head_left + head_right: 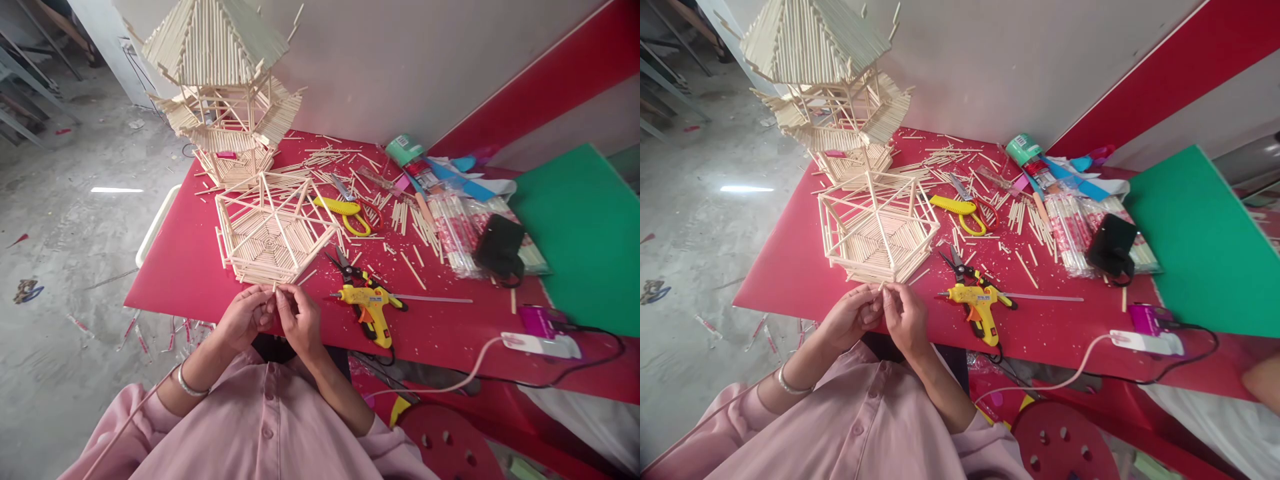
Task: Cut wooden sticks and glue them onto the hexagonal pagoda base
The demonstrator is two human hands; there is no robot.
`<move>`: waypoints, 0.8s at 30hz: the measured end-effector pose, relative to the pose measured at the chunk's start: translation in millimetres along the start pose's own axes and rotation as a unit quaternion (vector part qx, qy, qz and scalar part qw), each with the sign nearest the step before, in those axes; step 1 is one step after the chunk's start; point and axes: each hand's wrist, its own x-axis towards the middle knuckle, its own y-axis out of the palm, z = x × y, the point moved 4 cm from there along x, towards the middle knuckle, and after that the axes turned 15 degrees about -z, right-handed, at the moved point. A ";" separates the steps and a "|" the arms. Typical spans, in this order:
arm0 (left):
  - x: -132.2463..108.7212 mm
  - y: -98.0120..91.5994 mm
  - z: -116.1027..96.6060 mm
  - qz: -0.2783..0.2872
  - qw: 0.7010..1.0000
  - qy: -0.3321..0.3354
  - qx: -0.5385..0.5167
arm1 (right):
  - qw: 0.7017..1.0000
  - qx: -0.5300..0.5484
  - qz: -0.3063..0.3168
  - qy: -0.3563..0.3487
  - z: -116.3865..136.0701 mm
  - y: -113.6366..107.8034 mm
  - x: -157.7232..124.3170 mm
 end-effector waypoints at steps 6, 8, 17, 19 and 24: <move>0.8 -0.6 0.9 -0.002 1.000 0.001 -0.003 | 1.000 -0.001 0.005 0.006 -0.9 -0.4 -0.4; 0.9 -0.9 1.1 -0.004 1.000 0.001 -0.004 | 1.000 -0.002 0.006 0.009 -2.1 -0.2 -1.1; -0.2 -0.1 -0.3 0.000 1.000 -0.002 -0.006 | 1.000 0.004 0.002 0.003 1.2 -0.6 0.2; -0.4 -0.1 -0.4 0.002 1.000 -0.001 -0.007 | 1.000 0.003 0.001 0.003 1.3 -0.7 0.2; -0.4 -0.3 0.0 0.000 1.000 0.000 -0.008 | 1.000 -0.004 0.005 0.007 -1.2 0.0 -0.8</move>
